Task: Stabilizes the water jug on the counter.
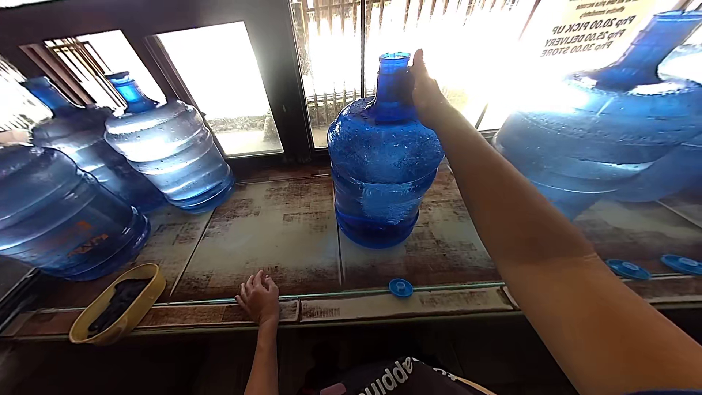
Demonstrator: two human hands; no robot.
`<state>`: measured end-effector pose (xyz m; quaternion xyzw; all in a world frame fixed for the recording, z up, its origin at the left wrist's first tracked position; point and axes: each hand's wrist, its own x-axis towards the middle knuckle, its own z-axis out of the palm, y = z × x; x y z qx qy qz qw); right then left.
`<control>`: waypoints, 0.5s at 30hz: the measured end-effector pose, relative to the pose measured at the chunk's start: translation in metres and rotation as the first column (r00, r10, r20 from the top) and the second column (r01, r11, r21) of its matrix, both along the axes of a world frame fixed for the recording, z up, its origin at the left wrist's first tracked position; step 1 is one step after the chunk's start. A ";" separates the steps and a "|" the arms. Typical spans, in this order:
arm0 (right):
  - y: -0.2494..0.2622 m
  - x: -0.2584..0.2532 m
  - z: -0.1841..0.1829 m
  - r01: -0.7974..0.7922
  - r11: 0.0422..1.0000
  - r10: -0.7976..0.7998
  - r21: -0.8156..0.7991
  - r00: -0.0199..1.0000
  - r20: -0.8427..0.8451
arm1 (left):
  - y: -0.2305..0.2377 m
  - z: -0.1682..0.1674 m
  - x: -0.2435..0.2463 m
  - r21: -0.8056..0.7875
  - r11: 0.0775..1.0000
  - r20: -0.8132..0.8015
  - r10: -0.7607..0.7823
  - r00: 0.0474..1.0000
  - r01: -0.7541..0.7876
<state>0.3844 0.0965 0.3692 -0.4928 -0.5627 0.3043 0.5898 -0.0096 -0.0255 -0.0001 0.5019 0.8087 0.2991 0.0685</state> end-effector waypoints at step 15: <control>0.001 0.002 0.000 -0.008 1.000 0.008 -0.009 1.000 0.002 | 0.000 0.000 0.001 -0.001 1.000 0.016 -0.006 1.000 0.006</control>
